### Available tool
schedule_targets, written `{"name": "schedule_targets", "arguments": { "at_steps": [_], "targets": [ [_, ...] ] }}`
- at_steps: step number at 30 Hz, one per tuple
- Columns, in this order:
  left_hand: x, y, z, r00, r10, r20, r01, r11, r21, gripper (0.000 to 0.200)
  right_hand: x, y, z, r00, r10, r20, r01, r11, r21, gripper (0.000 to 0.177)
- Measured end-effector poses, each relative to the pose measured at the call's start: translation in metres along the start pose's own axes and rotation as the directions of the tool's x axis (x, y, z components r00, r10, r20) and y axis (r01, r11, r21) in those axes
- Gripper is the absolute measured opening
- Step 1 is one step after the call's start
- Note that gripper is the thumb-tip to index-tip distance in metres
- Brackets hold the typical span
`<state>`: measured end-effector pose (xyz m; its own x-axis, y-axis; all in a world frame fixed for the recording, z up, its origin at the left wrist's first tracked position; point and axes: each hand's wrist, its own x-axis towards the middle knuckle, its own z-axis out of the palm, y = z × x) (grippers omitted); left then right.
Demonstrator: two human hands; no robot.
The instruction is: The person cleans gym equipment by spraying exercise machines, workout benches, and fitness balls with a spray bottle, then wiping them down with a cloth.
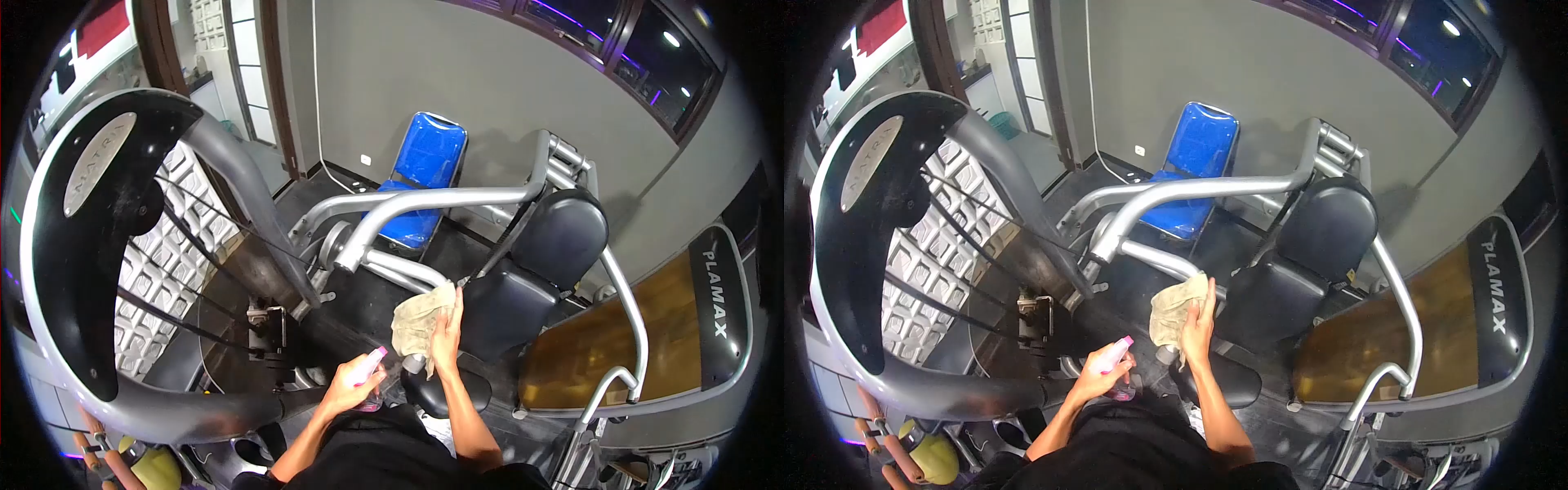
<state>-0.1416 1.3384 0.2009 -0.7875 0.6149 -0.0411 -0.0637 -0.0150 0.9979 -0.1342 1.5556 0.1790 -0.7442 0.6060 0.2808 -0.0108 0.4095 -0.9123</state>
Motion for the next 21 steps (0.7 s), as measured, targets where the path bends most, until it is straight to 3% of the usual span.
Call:
{"name": "schedule_targets", "arguments": {
  "at_steps": [3,5,10,11,14,15,16,17,19,21],
  "targets": [
    [-0.015,-0.007,0.001,0.999,0.018,-0.034,-0.017,1.0,0.013,0.011,-0.041,-0.019,0.001,0.951,0.294,0.093,-0.302,0.949,0.087,0.071],
    [-0.028,-0.009,0.004,0.996,-0.035,-0.08,0.032,0.999,-0.03,0.011,-0.066,-0.013,-0.002,0.93,0.334,0.153,-0.347,0.936,0.067,0.071],
    [-0.056,-0.006,0.015,0.984,0.009,-0.177,-0.013,1.0,-0.023,0.012,-0.096,0.027,0.015,0.973,0.213,0.085,-0.222,0.967,0.126,0.061],
    [-0.062,-0.004,0.017,0.983,0.012,-0.185,-0.019,0.999,-0.039,0.013,-0.084,0.022,0.014,0.987,0.162,0.017,-0.161,0.987,-0.019,0.061],
    [-0.084,-0.001,0.021,0.962,0.071,-0.263,-0.062,0.997,0.041,0.013,-0.028,0.033,0.01,0.99,0.075,-0.122,-0.058,0.989,0.134,0.054],
    [-0.092,0.001,0.022,0.947,0.131,-0.293,-0.107,0.99,0.097,0.012,-0.001,0.042,0.004,0.988,0.024,-0.15,-0.013,0.997,0.077,0.05],
    [-0.102,0.005,0.024,0.936,0.101,-0.336,-0.089,0.995,0.052,0.011,0.022,0.022,-0.001,0.987,-0.012,-0.16,0.036,0.988,0.149,0.05],
    [-0.11,0.004,0.026,0.923,0.108,-0.368,-0.093,0.994,0.06,0.011,0.038,0.0,-0.003,0.989,-0.041,-0.142,0.06,0.989,0.133,0.047],
    [-0.128,0.0,0.033,0.808,0.164,-0.566,-0.28,0.952,-0.124,0.014,0.047,-0.005,-0.002,0.998,-0.044,0.049,0.041,0.997,0.063,0.048],
    [-0.147,-0.008,0.035,0.719,0.159,-0.676,-0.32,0.94,-0.119,0.023,0.035,0.005,-0.004,0.973,-0.192,0.127,0.211,0.966,-0.151,0.049]
  ]
}}
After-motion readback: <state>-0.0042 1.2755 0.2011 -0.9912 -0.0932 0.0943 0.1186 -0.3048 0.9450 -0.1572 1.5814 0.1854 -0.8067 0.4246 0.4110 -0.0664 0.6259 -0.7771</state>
